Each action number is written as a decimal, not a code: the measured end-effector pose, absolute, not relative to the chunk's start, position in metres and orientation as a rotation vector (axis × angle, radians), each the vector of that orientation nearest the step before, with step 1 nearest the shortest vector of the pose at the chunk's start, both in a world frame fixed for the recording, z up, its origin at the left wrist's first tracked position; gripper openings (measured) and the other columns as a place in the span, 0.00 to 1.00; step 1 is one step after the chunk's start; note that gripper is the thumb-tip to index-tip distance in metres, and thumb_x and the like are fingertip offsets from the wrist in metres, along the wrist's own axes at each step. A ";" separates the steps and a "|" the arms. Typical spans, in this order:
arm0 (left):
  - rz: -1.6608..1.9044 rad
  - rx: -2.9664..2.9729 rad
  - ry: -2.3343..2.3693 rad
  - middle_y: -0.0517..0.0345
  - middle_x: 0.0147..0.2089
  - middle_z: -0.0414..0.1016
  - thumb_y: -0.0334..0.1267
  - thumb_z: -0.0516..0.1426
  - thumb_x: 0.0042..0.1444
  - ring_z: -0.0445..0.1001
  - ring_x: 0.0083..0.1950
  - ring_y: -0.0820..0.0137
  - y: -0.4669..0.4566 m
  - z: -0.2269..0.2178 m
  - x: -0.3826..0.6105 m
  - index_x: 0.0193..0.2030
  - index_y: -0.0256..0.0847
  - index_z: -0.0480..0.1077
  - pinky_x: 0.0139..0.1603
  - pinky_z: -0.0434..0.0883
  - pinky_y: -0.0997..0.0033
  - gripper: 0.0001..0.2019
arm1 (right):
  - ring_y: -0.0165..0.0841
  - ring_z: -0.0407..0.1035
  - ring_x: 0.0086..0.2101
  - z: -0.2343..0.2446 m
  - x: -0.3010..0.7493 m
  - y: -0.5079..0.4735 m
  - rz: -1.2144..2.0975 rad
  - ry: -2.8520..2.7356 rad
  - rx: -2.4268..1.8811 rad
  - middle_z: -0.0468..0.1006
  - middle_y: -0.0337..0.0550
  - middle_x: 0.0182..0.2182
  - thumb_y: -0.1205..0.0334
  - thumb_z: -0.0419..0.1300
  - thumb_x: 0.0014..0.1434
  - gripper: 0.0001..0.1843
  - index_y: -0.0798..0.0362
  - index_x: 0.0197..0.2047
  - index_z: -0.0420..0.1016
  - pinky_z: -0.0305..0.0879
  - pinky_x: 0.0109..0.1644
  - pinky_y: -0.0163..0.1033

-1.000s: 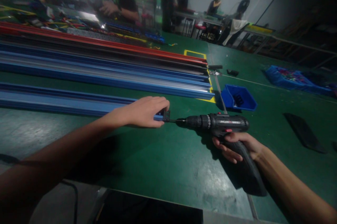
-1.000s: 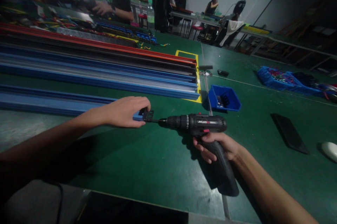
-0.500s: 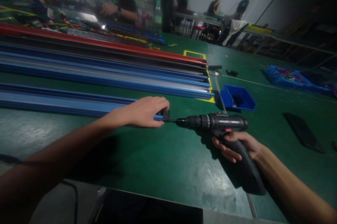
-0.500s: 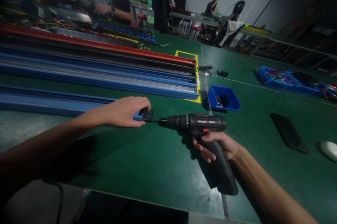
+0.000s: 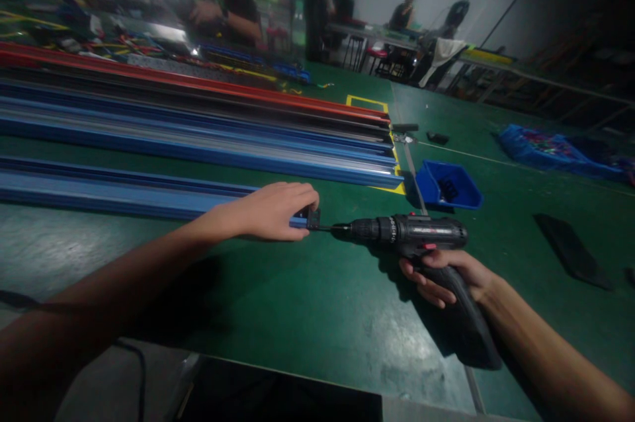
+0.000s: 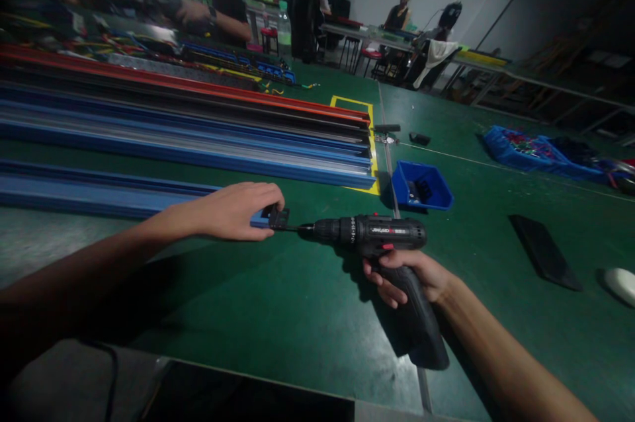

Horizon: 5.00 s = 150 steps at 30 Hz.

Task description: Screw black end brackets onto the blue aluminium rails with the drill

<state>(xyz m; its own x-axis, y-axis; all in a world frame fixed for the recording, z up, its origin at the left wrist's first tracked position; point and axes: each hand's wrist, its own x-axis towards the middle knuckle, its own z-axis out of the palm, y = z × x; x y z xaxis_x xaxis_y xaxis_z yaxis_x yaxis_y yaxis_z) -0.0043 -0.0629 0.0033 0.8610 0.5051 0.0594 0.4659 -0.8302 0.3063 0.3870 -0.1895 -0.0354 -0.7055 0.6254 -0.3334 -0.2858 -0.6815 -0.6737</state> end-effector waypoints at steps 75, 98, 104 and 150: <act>0.195 2.755 0.730 0.56 0.47 0.73 0.45 0.61 0.58 0.72 0.47 0.63 -0.062 0.002 -0.004 0.46 0.44 0.67 0.46 0.65 0.64 0.13 | 0.24 0.69 0.18 -0.032 0.383 -0.191 2.353 -0.782 -0.788 0.77 0.45 0.31 0.62 0.62 0.66 0.15 0.68 0.46 0.80 0.76 0.29 0.32; 0.204 2.771 0.731 0.57 0.47 0.73 0.45 0.61 0.58 0.72 0.47 0.63 -0.062 0.001 -0.006 0.47 0.44 0.67 0.46 0.65 0.64 0.14 | 0.22 0.70 0.19 -0.030 0.383 -0.190 2.355 -0.828 -0.774 0.79 0.46 0.34 0.62 0.60 0.66 0.16 0.66 0.49 0.79 0.77 0.30 0.32; 0.202 2.762 0.728 0.56 0.48 0.73 0.46 0.61 0.59 0.72 0.47 0.62 -0.063 0.003 -0.006 0.47 0.44 0.67 0.46 0.65 0.64 0.14 | 0.23 0.70 0.19 -0.030 0.383 -0.189 2.360 -0.821 -0.776 0.79 0.46 0.34 0.62 0.60 0.66 0.16 0.67 0.49 0.79 0.77 0.30 0.33; 0.185 2.762 0.711 0.54 0.50 0.74 0.57 0.64 0.58 0.73 0.49 0.61 -0.060 0.002 -0.007 0.49 0.44 0.67 0.45 0.64 0.65 0.22 | 0.23 0.65 0.16 -0.034 0.385 -0.192 2.320 -0.838 -0.851 0.75 0.43 0.29 0.60 0.62 0.65 0.15 0.64 0.45 0.80 0.75 0.27 0.31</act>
